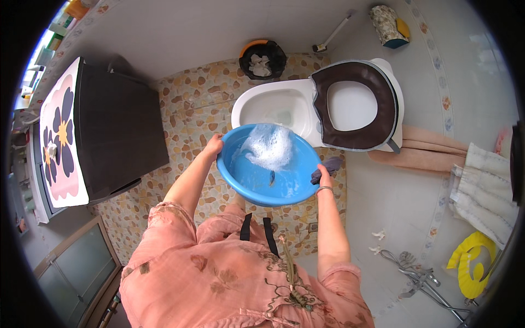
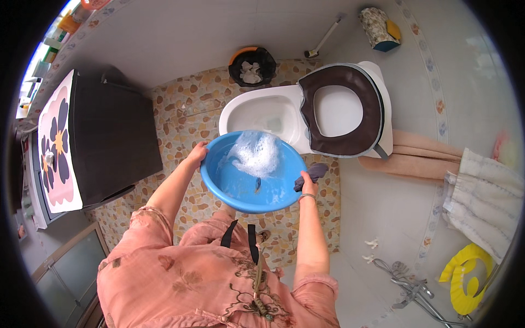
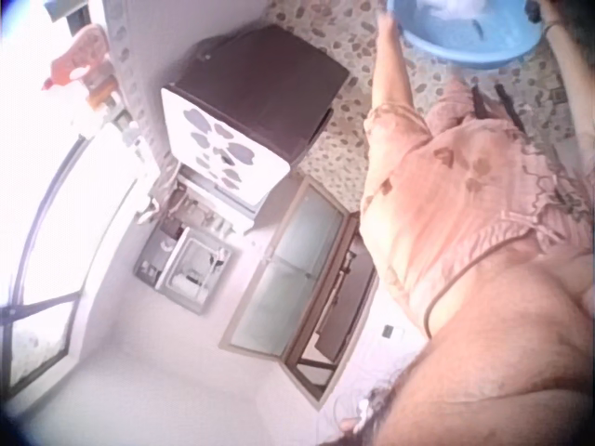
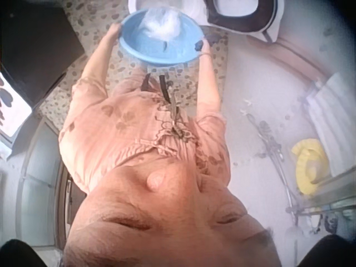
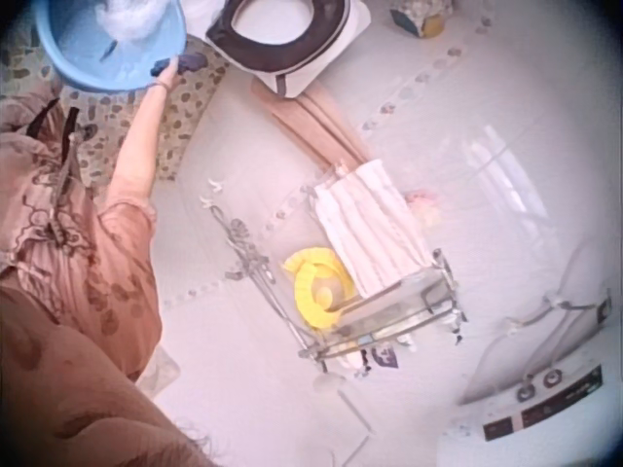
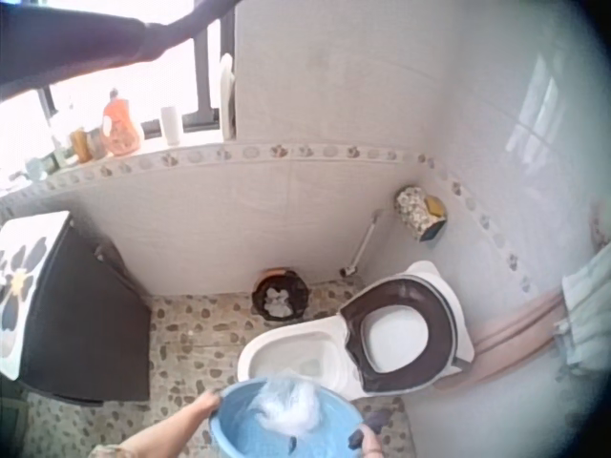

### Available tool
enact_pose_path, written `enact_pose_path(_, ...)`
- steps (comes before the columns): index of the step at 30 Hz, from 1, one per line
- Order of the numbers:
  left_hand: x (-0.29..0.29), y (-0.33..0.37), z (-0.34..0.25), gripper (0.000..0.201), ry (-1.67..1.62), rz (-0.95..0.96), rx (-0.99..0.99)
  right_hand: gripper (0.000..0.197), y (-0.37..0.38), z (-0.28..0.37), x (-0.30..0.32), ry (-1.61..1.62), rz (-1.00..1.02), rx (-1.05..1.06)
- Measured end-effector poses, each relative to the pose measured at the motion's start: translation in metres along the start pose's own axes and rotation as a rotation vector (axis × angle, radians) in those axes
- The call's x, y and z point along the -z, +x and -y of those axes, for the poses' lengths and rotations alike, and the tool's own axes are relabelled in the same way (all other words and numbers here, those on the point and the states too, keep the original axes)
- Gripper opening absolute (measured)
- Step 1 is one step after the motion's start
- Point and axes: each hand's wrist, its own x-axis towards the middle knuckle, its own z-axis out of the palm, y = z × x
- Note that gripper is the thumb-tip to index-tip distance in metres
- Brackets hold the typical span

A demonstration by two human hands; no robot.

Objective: The person wipes the exterior of a toilet tank and lid with a yellow cloth, opens the lid to wipe the rim, and then washes the cloth and a dark garment in a basin of soapy water under a faucet.

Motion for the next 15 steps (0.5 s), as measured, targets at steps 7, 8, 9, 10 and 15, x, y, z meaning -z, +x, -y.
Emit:
enact_pose_path(7, -0.004, 0.029, -0.003, 0.035, 0.092, 0.262, 0.021, 0.044, -0.002, 0.048, -0.008, 0.251, 0.242, -0.099)
enact_pose_path(8, -0.007, 0.032, -0.001, 0.034, 0.061, 0.271, 0.044, 0.044, -0.006, 0.056, -0.009, 0.247, 0.232, -0.103)
enact_pose_path(9, -0.006, 0.035, 0.002, 0.033, 0.023, 0.269, 0.065, 0.042, -0.014, 0.067, -0.016, 0.268, 0.257, -0.080)
enact_pose_path(10, -0.003, 0.037, 0.005, 0.033, 0.016, 0.265, 0.070, 0.041, -0.024, 0.078, -0.023, 0.289, 0.282, -0.057)
enact_pose_path(15, -0.002, 0.048, 0.022, 0.036, -0.009, 0.366, 0.307, 0.031, -0.076, 0.133, -0.049, 0.315, 0.352, -0.016)
